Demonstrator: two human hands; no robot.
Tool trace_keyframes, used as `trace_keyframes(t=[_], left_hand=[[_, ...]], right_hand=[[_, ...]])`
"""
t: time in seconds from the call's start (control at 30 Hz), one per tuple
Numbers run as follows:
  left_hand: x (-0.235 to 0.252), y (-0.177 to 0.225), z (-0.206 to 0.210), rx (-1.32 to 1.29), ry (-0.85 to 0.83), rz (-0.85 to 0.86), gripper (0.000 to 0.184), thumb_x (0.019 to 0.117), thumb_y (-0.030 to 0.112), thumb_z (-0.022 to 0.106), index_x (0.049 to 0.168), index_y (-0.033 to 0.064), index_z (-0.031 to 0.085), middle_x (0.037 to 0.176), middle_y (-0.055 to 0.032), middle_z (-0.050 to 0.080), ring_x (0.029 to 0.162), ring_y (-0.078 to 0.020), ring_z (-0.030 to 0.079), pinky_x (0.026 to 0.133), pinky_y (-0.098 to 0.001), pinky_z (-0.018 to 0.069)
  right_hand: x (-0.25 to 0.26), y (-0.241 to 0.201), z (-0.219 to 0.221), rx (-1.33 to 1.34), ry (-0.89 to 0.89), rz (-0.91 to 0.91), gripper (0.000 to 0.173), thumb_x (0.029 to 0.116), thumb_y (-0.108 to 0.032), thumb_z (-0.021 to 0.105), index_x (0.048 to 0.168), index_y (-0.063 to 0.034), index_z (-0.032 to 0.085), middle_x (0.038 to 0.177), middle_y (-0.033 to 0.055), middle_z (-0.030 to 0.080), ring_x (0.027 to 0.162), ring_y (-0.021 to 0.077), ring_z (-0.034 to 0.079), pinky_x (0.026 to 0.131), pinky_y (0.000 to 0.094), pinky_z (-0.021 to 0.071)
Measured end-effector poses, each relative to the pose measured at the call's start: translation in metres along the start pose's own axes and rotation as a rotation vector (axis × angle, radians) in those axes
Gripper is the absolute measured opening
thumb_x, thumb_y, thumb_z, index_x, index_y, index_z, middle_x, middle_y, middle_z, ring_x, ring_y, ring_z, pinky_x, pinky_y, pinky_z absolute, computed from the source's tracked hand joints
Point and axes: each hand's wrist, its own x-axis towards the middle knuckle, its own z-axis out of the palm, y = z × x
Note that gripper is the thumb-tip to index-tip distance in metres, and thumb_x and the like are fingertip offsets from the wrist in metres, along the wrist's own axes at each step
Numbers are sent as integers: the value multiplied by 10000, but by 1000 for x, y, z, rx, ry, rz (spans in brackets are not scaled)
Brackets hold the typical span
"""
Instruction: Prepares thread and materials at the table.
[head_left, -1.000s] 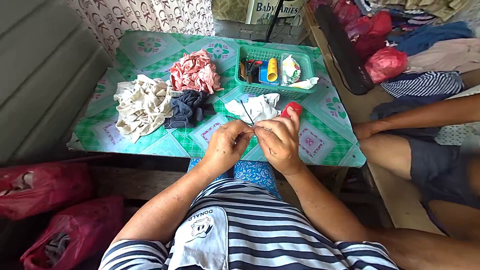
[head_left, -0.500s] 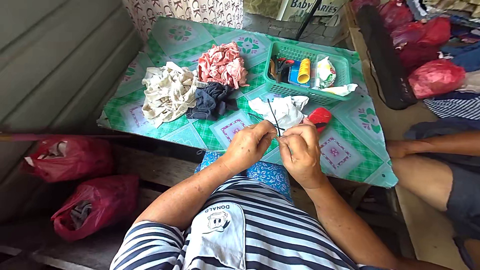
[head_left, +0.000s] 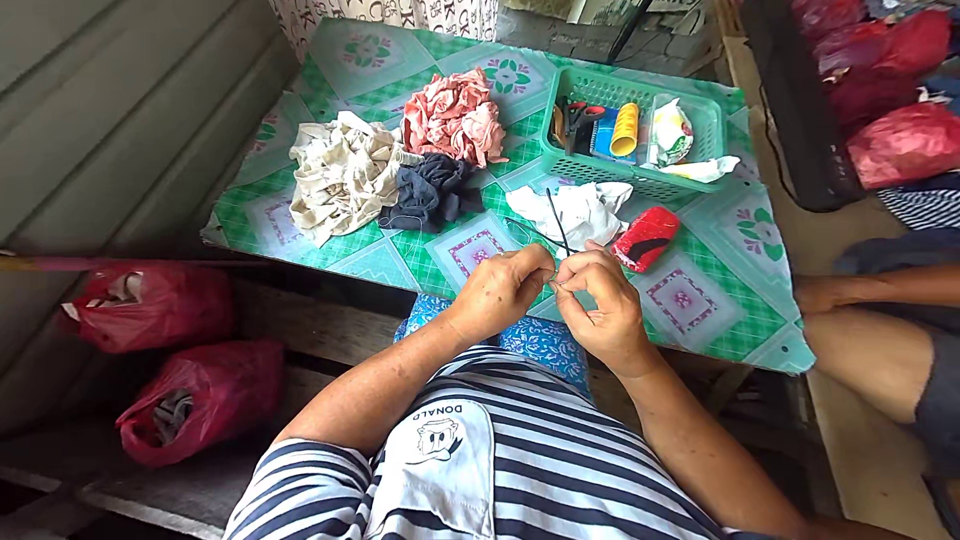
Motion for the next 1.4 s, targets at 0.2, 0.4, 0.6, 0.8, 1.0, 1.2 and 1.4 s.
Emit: trace_keyframes(t=[0.2, 0.4, 0.6, 0.8, 1.0, 1.2, 1.4], left_hand=[[1, -10, -7, 65, 83, 3, 97, 987, 17, 570, 966, 10, 665, 776, -65, 627, 646, -125, 591, 608, -271, 522], [1, -17, -9, 79, 157, 11, 107, 996, 28, 559, 994, -5, 660, 755, -74, 628, 655, -121, 600, 630, -256, 512], [-4, -23, -9, 12, 125, 12, 110, 1003, 37, 567, 1010, -13, 664, 797, -77, 657, 693, -121, 633, 667, -266, 545], [-79, -65, -46, 431, 169, -116, 246, 1024, 155, 560, 1149, 27, 728, 1149, -164, 710, 1134, -349, 647, 973, -534, 499], [-151, -110, -74, 792, 201, -286, 318, 1022, 195, 544, 1254, 44, 700, 1250, -219, 669, 1218, -463, 593, 1033, -638, 426], [-136, -118, -65, 860, 132, -248, 367, 1027, 249, 554, 1349, 117, 670, 1310, -188, 645, 1225, -433, 588, 1018, -607, 434], [-129, -119, -63, 895, 125, -275, 389, 1053, 290, 513, 1365, 112, 661, 1303, -197, 636, 1195, -433, 592, 1008, -601, 440]], right_hand=[[-6, -2, -6, 114, -29, 56, 114, 943, -51, 629, 984, -98, 533, 957, 35, 627, 1067, 108, 644, 1188, 485, 374], [-8, -4, -8, 150, -19, 88, 157, 928, -46, 623, 1028, -101, 515, 968, 19, 617, 1073, 82, 637, 1203, 468, 360], [-7, -1, -14, 144, 12, 89, 174, 913, -29, 619, 1021, -106, 507, 1018, 19, 611, 1145, 92, 608, 1173, 419, 394], [-12, 14, -27, 115, 55, 165, 161, 913, -19, 628, 1031, -74, 534, 1063, 27, 607, 1113, 61, 596, 986, 250, 504], [-14, 24, -32, 74, 106, 207, 188, 890, -1, 632, 1044, -39, 532, 1072, 43, 616, 1096, 54, 604, 987, 250, 503], [-10, 23, -40, 62, 129, 218, 191, 894, -11, 626, 1056, -50, 534, 1091, 24, 611, 1095, 49, 602, 975, 249, 510], [-9, 21, -50, 45, 156, 214, 196, 889, -10, 631, 1053, -64, 539, 1076, 2, 611, 1090, 40, 599, 976, 250, 509]])
